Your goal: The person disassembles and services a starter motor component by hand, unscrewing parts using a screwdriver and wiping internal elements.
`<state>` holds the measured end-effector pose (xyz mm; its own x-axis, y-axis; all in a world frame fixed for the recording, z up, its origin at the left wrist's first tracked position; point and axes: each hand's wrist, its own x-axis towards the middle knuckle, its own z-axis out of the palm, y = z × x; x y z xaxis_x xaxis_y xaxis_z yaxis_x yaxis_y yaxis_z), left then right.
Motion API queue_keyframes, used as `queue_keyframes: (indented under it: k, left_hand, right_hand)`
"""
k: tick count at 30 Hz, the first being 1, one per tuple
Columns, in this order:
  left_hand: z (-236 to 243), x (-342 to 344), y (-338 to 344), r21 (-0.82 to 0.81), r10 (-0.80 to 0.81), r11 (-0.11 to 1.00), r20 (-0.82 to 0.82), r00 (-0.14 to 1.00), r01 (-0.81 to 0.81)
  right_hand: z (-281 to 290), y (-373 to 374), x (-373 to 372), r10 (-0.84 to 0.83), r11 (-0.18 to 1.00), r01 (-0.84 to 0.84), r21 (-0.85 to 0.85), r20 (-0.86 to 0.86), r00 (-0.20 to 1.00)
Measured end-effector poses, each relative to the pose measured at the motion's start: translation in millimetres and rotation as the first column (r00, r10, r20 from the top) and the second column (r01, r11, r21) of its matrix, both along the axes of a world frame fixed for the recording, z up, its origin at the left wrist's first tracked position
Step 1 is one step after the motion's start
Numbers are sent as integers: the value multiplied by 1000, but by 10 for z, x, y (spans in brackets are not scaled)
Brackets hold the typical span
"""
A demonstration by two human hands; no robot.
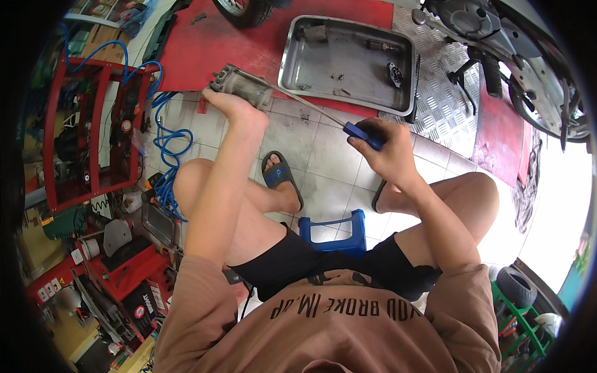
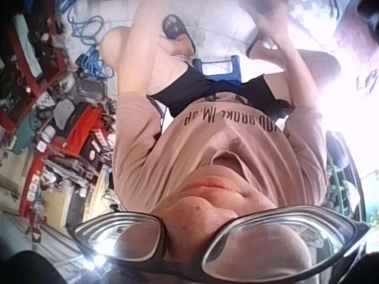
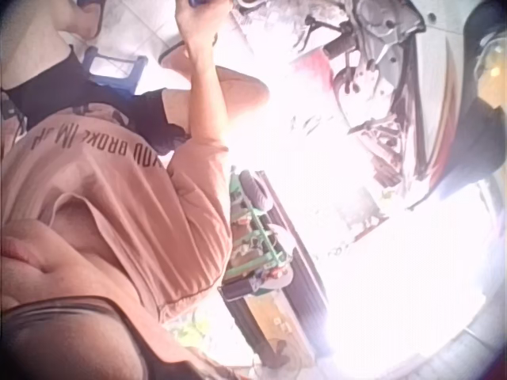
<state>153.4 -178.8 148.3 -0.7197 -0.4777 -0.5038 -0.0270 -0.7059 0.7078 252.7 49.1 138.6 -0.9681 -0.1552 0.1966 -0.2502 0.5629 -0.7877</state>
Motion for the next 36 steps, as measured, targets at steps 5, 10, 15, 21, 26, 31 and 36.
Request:
queue_keyframes:
  k: [5, 10, 15, 21, 26, 31, 36]
  left_hand:
    - [-95, -16, -43, -27, -7, 1000, -17, 1000, 6]
    - [-141, -13, -15, -49, 1, 999, -1, 1000, -1]
    - [-135, -39, -49, -52, -15, 999, -1, 1000, 15]
    - [-68, -28, -41, -47, -5, 999, -9, 1000, 5]
    - [-29, -34, -18, -49, -1, 999, -5, 1000, 0]
    - [-131, -20, -68, -76, -34, 996, 34, 999, 36]
    - [-95, 3, -10, -62, -24, 998, 16, 1000, 25]
  right_hand:
    - [13, -4, 16, -33, 999, 32, 10, 85, 996]
    - [-6, 67, 15, -19, 999, 30, -42, 243, 970]
    - [85, 33, -17, -46, 998, 52, -27, 199, 979]
    - [75, -12, -4, -24, 999, 20, 49, 99, 995]
    - [78, -13, -6, 4, 998, -3, 60, -17, 1000]
    - [41, -11, -28, 10, 990, 13, 142, -156, 988]
    - [-38, -28, 24, -26, 1000, 26, -3, 117, 993]
